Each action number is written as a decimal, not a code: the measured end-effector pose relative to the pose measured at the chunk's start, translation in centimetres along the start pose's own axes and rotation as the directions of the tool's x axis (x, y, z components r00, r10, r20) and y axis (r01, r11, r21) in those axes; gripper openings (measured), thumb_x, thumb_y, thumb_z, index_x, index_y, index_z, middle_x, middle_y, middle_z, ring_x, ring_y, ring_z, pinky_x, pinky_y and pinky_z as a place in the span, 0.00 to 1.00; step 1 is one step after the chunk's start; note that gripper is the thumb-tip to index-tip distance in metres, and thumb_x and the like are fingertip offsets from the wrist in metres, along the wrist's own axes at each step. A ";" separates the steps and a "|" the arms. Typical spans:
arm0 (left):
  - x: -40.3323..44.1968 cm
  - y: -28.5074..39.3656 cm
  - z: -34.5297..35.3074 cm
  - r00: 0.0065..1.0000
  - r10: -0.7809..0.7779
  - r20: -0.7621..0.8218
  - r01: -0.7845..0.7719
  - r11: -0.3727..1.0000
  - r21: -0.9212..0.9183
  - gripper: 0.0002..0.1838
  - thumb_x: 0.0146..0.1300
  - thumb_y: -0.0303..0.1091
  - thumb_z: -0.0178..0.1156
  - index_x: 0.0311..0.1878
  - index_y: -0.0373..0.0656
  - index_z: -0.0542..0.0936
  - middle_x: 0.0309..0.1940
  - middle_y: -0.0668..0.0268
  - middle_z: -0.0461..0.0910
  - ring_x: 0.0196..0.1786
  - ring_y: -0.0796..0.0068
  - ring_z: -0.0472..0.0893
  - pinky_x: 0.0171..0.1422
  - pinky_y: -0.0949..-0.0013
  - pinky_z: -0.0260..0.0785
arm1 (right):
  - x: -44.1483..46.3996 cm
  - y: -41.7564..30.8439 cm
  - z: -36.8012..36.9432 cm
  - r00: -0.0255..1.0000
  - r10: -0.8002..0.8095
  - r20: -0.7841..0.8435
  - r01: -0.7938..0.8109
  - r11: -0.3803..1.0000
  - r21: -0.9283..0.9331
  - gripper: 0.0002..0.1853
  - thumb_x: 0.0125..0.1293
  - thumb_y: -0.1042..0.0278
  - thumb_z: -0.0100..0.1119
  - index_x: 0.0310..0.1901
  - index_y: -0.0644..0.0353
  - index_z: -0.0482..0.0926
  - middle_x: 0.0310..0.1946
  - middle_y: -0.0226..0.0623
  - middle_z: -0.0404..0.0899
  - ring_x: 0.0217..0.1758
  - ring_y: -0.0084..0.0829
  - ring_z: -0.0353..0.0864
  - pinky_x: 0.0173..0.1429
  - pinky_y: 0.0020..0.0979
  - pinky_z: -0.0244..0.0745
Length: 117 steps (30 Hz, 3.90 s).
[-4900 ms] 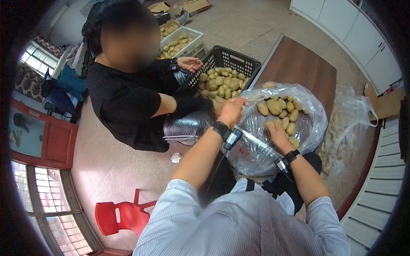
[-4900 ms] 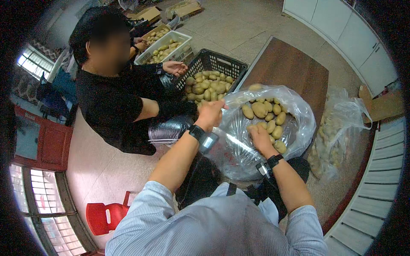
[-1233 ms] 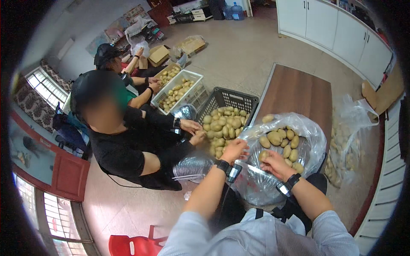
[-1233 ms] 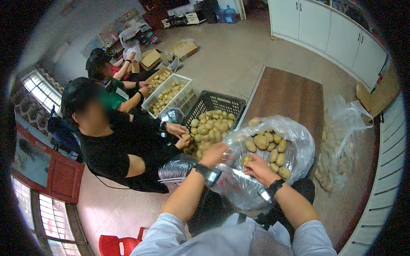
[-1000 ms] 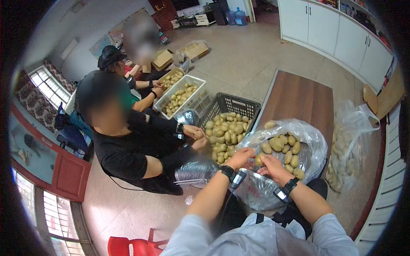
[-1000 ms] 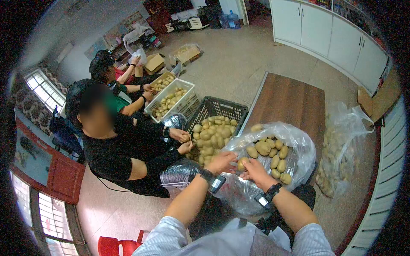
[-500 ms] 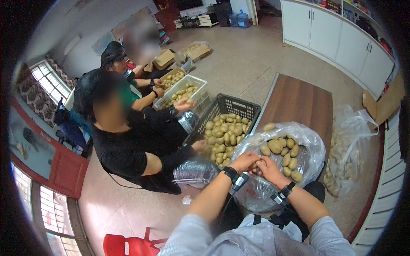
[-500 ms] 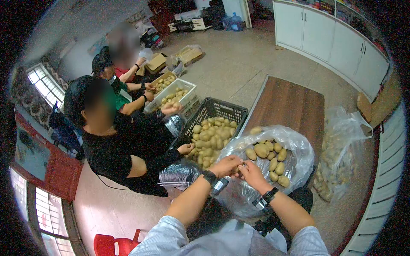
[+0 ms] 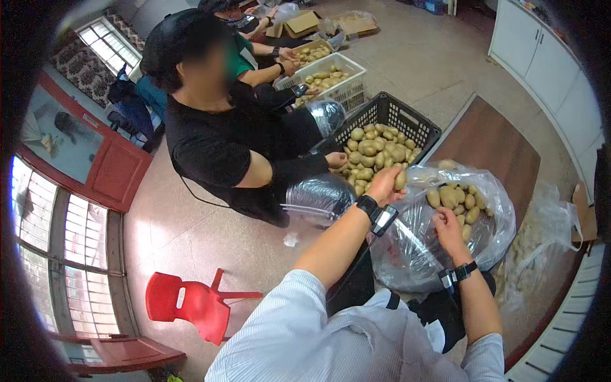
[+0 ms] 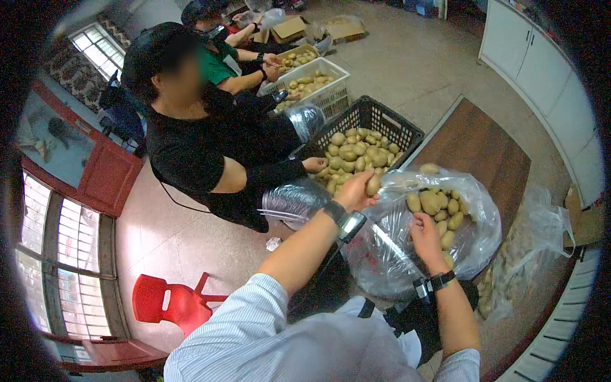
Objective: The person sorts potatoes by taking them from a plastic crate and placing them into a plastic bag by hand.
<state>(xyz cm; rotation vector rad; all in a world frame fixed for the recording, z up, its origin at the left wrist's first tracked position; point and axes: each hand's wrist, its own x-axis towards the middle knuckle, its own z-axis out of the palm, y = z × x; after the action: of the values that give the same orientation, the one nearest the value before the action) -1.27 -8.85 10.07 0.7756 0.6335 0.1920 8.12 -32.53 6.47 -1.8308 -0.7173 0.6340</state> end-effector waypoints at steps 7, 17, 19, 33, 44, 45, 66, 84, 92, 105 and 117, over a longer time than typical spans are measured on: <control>1.9 1.1 -4.5 0.969 0.035 -0.244 -0.027 0.999 0.036 0.21 0.65 0.49 0.52 0.52 0.42 0.69 0.35 0.59 0.73 0.25 0.65 0.76 0.21 0.67 0.71 | -0.7 3.2 -1.6 0.976 -0.117 -0.184 0.015 0.877 -0.479 0.22 0.57 0.69 0.59 0.52 0.67 0.70 0.51 0.56 0.72 0.56 0.52 0.70 0.61 0.41 0.64; 2.9 0.9 -6.7 0.935 0.115 -0.336 -0.091 0.992 0.087 0.23 0.67 0.46 0.51 0.47 0.30 0.69 0.30 0.52 0.77 0.23 0.62 0.79 0.21 0.63 0.73 | -1.0 4.8 -2.2 0.944 -0.137 -0.300 -0.098 0.752 -0.652 0.28 0.50 0.74 0.60 0.55 0.67 0.65 0.50 0.57 0.68 0.57 0.57 0.64 0.62 0.46 0.61; 3.0 1.1 -7.1 0.945 0.091 -0.315 -0.056 0.991 0.118 0.22 0.68 0.45 0.49 0.46 0.30 0.70 0.31 0.51 0.77 0.23 0.62 0.79 0.23 0.63 0.74 | -1.3 4.1 -2.1 0.943 -0.129 -0.307 -0.105 0.761 -0.640 0.28 0.50 0.74 0.60 0.55 0.67 0.65 0.51 0.57 0.68 0.57 0.57 0.65 0.62 0.46 0.62; 4.6 -0.1 -9.9 0.917 0.190 -0.351 -0.160 0.981 0.114 0.12 0.67 0.38 0.51 0.45 0.40 0.70 0.36 0.62 0.74 0.33 0.67 0.76 0.29 0.64 0.74 | -2.0 3.5 -2.5 0.962 -0.145 -0.231 -0.100 0.602 -0.792 0.25 0.50 0.74 0.57 0.52 0.67 0.67 0.52 0.54 0.68 0.58 0.54 0.66 0.61 0.46 0.64; 7.9 0.2 -13.9 0.999 0.040 -0.014 -0.040 0.999 -0.036 0.17 0.71 0.35 0.40 0.61 0.54 0.66 0.60 0.59 0.71 0.49 0.55 0.77 0.36 0.58 0.74 | -1.8 6.2 -2.2 0.960 -0.116 -0.254 -0.123 0.641 -0.757 0.20 0.54 0.77 0.52 0.51 0.61 0.68 0.54 0.56 0.66 0.44 0.54 0.78 0.46 0.48 0.75; 7.6 0.3 -13.3 0.999 0.013 -0.050 -0.015 0.998 -0.055 0.21 0.71 0.38 0.40 0.66 0.50 0.64 0.60 0.62 0.71 0.49 0.57 0.79 0.33 0.65 0.76 | -1.7 6.3 -2.4 0.964 -0.110 -0.241 -0.117 0.641 -0.759 0.20 0.54 0.77 0.51 0.51 0.61 0.68 0.54 0.56 0.66 0.42 0.54 0.79 0.45 0.48 0.76; 4.3 0.1 -6.8 0.985 0.055 -0.164 -0.034 0.991 0.131 0.12 0.67 0.39 0.51 0.49 0.43 0.70 0.39 0.64 0.74 0.34 0.65 0.77 0.33 0.62 0.75 | -2.0 6.0 -0.7 0.962 -0.274 -0.014 0.114 0.443 -0.889 0.11 0.57 0.72 0.52 0.43 0.55 0.76 0.49 0.45 0.72 0.40 0.40 0.80 0.45 0.43 0.69; 1.1 -0.9 -0.9 0.983 -0.178 0.034 0.140 0.864 0.484 0.17 0.65 0.39 0.56 0.52 0.37 0.70 0.42 0.57 0.77 0.31 0.66 0.79 0.31 0.64 0.74 | -1.2 3.5 0.1 0.978 -0.098 -0.184 0.033 0.946 -0.323 0.19 0.56 0.69 0.59 0.50 0.61 0.71 0.41 0.52 0.79 0.46 0.51 0.79 0.49 0.45 0.73; 1.7 -2.4 -0.2 0.946 -0.319 0.053 0.241 0.806 0.540 0.17 0.64 0.40 0.60 0.50 0.42 0.70 0.43 0.60 0.76 0.40 0.62 0.80 0.40 0.59 0.75 | -0.8 -0.3 2.5 0.978 0.162 0.134 -0.200 0.913 0.354 0.18 0.62 0.70 0.60 0.53 0.64 0.72 0.35 0.35 0.81 0.32 0.22 0.80 0.36 0.25 0.77; -0.7 -2.8 3.5 0.900 -0.399 0.177 0.186 0.716 0.673 0.18 0.63 0.46 0.61 0.46 0.41 0.75 0.29 0.67 0.77 0.20 0.76 0.76 0.21 0.72 0.69 | -0.3 -2.2 2.3 0.979 0.105 0.175 -0.159 0.929 0.334 0.15 0.70 0.61 0.52 0.49 0.64 0.73 0.26 0.28 0.77 0.23 0.16 0.70 0.28 0.19 0.68; -0.1 -1.3 2.6 0.964 -0.210 0.162 0.115 0.881 0.458 0.15 0.68 0.42 0.55 0.44 0.38 0.75 0.30 0.67 0.77 0.24 0.77 0.76 0.25 0.74 0.72 | -2.7 3.6 0.1 0.933 -0.129 -0.337 -0.054 0.873 -0.484 0.20 0.54 0.67 0.60 0.50 0.62 0.74 0.44 0.48 0.77 0.51 0.45 0.74 0.56 0.42 0.67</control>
<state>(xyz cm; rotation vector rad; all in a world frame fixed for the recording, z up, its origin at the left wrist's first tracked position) 0.12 -11.35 10.59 1.1629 0.5457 -0.1996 6.84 -35.52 3.29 -2.3095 -0.7005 0.0697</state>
